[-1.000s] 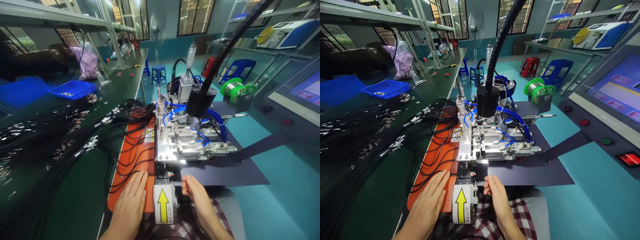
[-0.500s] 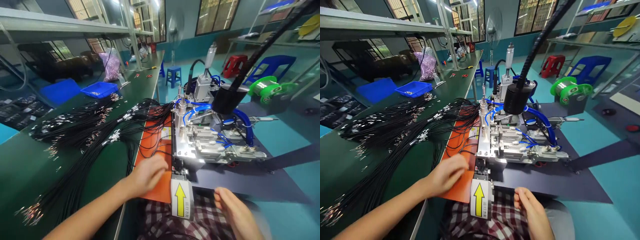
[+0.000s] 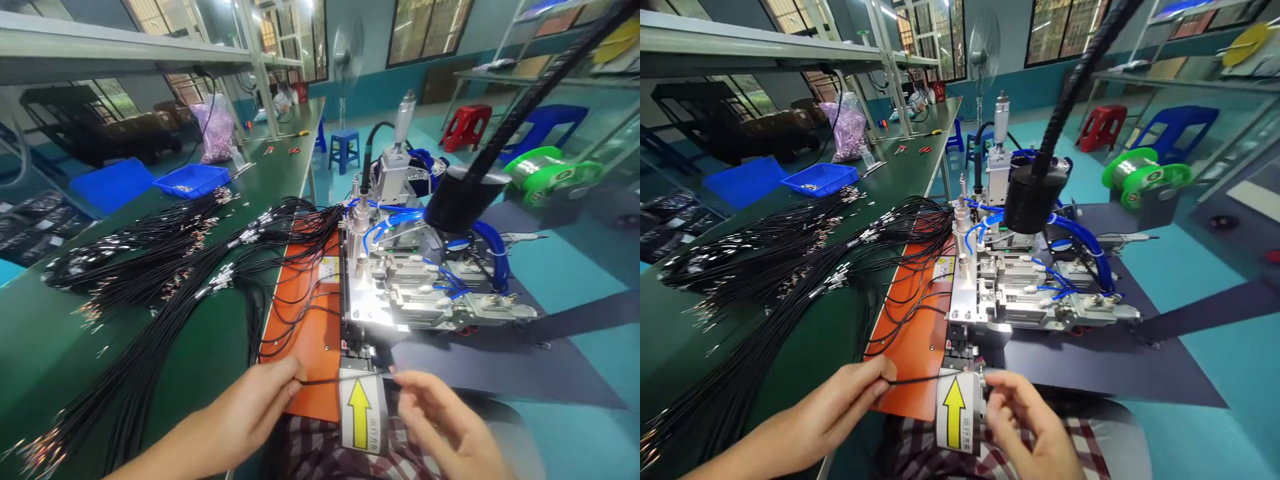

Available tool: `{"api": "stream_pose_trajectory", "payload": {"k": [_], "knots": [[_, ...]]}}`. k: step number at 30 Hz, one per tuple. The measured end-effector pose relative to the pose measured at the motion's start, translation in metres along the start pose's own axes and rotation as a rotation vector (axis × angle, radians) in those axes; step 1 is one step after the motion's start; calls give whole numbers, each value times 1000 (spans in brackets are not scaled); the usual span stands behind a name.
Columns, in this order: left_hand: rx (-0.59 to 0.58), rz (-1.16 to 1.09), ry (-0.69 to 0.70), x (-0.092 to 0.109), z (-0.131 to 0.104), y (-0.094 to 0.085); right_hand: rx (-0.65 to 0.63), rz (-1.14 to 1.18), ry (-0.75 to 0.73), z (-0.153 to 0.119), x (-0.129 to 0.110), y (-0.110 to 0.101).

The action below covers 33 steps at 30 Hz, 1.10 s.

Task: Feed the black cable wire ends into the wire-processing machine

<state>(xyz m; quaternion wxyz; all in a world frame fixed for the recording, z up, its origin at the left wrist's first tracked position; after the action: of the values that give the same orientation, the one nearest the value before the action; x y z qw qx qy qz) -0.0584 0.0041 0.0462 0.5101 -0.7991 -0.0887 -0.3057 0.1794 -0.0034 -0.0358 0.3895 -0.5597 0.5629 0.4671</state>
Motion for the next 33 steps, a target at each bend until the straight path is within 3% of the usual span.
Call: {"api": "stream_pose_trajectory", "payload": {"k": [3, 6, 9, 12, 15, 21, 26, 31, 33], "knots": [[3, -109, 10, 11, 11, 16, -20, 211, 4, 4, -9, 23], [-48, -250, -1, 28, 28, 28, -71, 292, 55, 11, -10, 34], [-161, -428, 21, 48, 47, 33, -137, 318, 43, 17, -11, 33], [-198, -484, -28, 58, 60, 35, -86, 314, 23, 20, -11, 23], [-200, -492, -73, 59, 67, 40, -14, 251, -14, 22, -13, 13], [-268, -795, -65, 58, 85, 52, -96, 104, -80, 28, -17, -4], [-286, -884, -178, 50, 89, 59, -135, 93, -137, 26, -17, -16], [-225, -1010, -289, 46, 85, 63, 87, -64, -207, 21, -34, -20], [-175, -990, -311, 44, 85, 64, 108, -121, -174, 18, -39, -15]]}}
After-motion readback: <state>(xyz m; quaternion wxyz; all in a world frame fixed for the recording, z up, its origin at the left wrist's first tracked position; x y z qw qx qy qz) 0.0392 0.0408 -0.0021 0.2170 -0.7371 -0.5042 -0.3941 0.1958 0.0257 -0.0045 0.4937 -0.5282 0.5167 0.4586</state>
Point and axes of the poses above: each hand's wrist, its own z-axis towards the middle knuckle, its own y-axis out of the palm, x = y × z, the point moved 5 cm from there along z, towards the middle knuckle, and after that the axes turned 6 degrees about -y, right-handed, at the moved point
